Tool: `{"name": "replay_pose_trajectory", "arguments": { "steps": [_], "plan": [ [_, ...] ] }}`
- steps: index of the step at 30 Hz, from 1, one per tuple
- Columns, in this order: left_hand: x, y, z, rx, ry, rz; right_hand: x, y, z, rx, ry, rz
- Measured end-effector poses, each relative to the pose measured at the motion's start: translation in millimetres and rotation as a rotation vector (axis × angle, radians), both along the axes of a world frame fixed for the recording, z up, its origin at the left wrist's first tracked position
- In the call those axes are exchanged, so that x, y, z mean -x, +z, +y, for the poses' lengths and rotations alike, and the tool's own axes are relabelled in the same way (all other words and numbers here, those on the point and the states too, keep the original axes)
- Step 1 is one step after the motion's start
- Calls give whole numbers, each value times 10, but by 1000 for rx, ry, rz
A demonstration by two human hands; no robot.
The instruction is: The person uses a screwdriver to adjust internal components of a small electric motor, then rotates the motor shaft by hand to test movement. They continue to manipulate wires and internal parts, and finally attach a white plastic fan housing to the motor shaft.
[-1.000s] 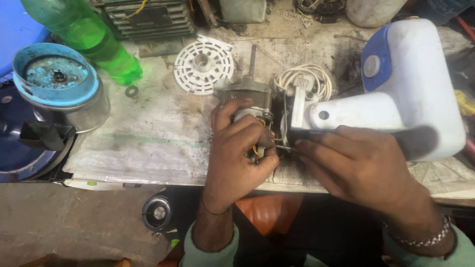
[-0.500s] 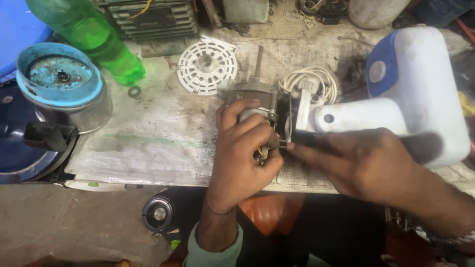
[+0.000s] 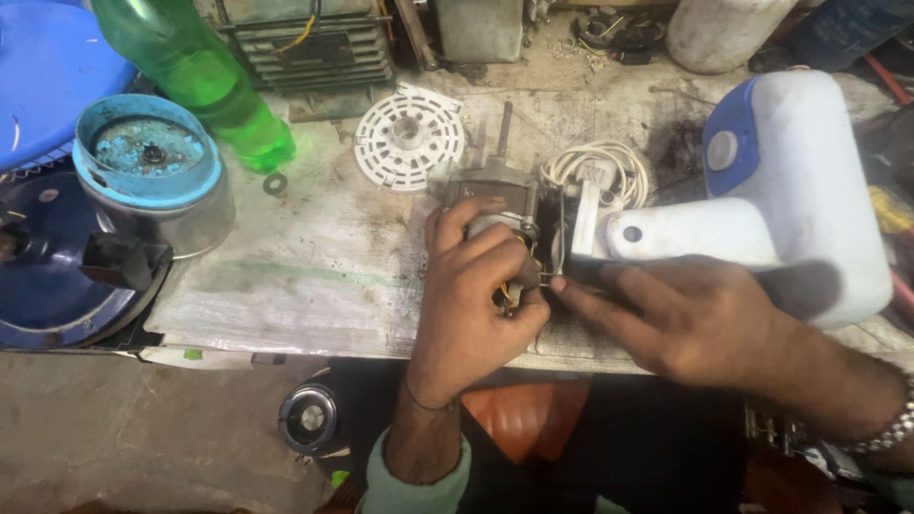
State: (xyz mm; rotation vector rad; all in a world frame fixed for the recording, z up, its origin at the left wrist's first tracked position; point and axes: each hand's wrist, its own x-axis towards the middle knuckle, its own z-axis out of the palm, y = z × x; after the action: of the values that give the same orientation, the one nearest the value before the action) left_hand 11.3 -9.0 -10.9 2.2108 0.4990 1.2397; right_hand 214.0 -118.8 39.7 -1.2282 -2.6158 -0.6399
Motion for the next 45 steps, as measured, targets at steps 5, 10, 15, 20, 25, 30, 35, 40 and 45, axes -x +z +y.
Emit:
{"name": "replay_pose_trajectory", "arguments": {
  "steps": [5, 10, 15, 20, 25, 30, 35, 40, 45],
  "plan": [
    [-13, -2, 6, -4, 6, -6, 11, 16, 5, 612, -441, 589],
    [5, 11, -12, 18, 1, 0, 68, 136, 28, 702, -532, 578],
    [3, 23, -8, 36, -15, 13, 154, 333, 23, 557, -548, 199],
    [7, -5, -14, 61, 5, -52, 82, 441, 171, 611, -910, -171],
    [-39, -53, 22, 201, 126, -261, -35, 557, 280, 502, -831, -187],
    [-48, -49, -3, 559, 135, -258, -69, 640, 356, 586, -824, -165],
    [-53, -46, 7, 525, 140, -209, -75, 604, 364, 574, -840, -181],
    [-49, -80, -24, 229, 206, -257, 15, 404, 55, 333, -742, 13],
    [-34, -70, -49, 300, 163, -259, 231, -63, -153, 354, -652, 119]
  ]
}}
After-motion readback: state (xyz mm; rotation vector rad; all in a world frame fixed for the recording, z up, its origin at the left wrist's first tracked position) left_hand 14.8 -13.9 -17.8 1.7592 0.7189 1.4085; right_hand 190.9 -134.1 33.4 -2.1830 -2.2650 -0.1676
